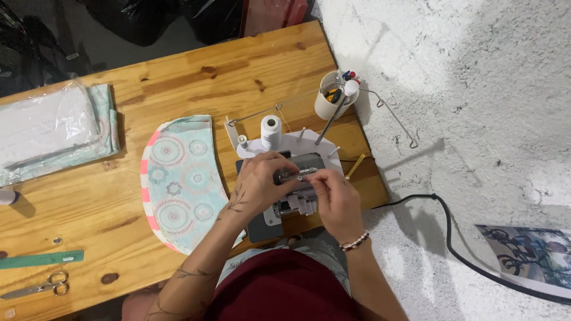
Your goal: The person is threading a serger (overlock sewing machine) by guiding thread through various tension disks and loopers using their hands and tweezers.
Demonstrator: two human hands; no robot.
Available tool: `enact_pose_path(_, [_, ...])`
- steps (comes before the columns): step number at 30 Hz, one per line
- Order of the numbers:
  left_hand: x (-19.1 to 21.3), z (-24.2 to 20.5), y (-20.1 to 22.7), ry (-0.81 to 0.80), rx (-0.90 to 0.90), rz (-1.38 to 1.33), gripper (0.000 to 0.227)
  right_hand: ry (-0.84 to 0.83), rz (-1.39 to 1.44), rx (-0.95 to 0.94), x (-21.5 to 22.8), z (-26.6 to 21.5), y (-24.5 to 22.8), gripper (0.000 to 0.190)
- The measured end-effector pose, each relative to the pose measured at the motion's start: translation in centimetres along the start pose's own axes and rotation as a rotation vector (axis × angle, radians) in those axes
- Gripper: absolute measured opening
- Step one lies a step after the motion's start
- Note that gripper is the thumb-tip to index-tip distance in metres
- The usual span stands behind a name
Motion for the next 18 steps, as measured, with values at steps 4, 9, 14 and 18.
enact_pose_path(4, [0.0,-0.1,-0.1,-0.014,0.012,0.017,0.024,0.028,-0.077,0.015,0.4,0.3,-0.3,0.014])
enact_pose_path(9, [0.1,-0.1,0.5,-0.018,0.009,-0.003,0.022,0.082,-0.108,-0.007,1.8,0.1,-0.7,0.015])
enact_pose_path(14, [-0.2,0.4,1.6,0.012,-0.007,0.029,0.023,0.097,-0.106,-0.045,1.7,-0.3,-0.1,0.018])
enact_pose_path(18, [-0.6,1.4,2.5,0.003,-0.03,0.073,0.019,0.091,-0.092,-0.082,1.5,-0.6,0.7,0.018])
Point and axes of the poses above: each hand's wrist, its own z-axis towards the middle knuckle, its own x-axis out of the back of the hand, y = z × x, the point moved 9 cm from there along z, towards the middle knuckle, and after that the axes turned 11 degrees about -y, right-handed, at the moved point
